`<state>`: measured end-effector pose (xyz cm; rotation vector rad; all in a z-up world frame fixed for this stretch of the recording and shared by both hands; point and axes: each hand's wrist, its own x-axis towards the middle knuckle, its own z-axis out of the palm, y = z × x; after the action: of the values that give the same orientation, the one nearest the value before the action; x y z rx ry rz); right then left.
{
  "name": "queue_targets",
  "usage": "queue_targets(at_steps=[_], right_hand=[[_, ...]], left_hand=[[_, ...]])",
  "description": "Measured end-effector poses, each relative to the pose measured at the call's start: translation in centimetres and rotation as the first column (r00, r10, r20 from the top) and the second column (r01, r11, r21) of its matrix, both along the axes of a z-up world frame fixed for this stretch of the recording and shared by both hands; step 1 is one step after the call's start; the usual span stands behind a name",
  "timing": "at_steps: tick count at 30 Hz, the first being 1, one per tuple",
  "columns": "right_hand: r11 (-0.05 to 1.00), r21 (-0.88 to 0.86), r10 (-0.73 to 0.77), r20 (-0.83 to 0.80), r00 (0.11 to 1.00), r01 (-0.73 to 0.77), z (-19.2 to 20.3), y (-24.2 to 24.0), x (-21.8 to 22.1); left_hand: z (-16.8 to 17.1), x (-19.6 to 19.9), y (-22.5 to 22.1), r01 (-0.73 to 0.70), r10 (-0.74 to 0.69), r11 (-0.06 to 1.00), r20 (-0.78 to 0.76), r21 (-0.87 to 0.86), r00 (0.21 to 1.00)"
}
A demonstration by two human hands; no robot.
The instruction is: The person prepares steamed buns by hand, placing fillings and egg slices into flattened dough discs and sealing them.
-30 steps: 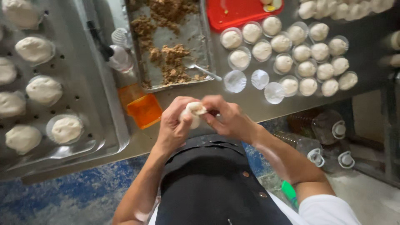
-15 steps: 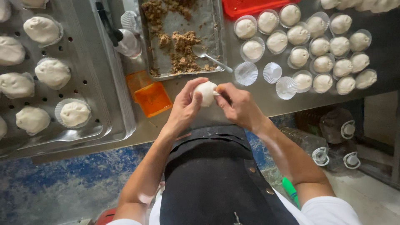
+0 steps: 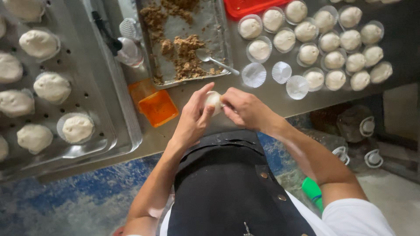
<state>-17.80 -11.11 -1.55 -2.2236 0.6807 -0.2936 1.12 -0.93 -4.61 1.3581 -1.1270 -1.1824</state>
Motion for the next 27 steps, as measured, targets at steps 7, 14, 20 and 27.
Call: queue_targets(at_steps=[7,14,20,27], right_hand=[[0.951,-0.159,-0.245,0.134,0.960,0.264,0.2,3.8,-1.0],[0.798,0.201,-0.567,-0.067,0.821,0.568,-4.1,4.6,-3.8],[0.799,-0.166,-0.566,0.118,0.816,0.578,-13.2,-3.3,-8.7],[0.880,-0.148,-0.446,0.065,0.893,0.451,-18.2,-7.2,-10.1]], left_hand=[[-5.3,-2.5,0.4,-0.201,0.216,0.966,-0.079,0.165,0.973],[-8.5,-5.7,-0.5,0.264,-0.249,0.945,-0.103,0.191,0.963],[-9.9,-8.2,-2.4,0.225,-0.199,0.917,-0.112,0.330,0.974],[-13.7,-11.6,-5.1,0.047,0.103,0.881,-0.289,0.470,0.952]])
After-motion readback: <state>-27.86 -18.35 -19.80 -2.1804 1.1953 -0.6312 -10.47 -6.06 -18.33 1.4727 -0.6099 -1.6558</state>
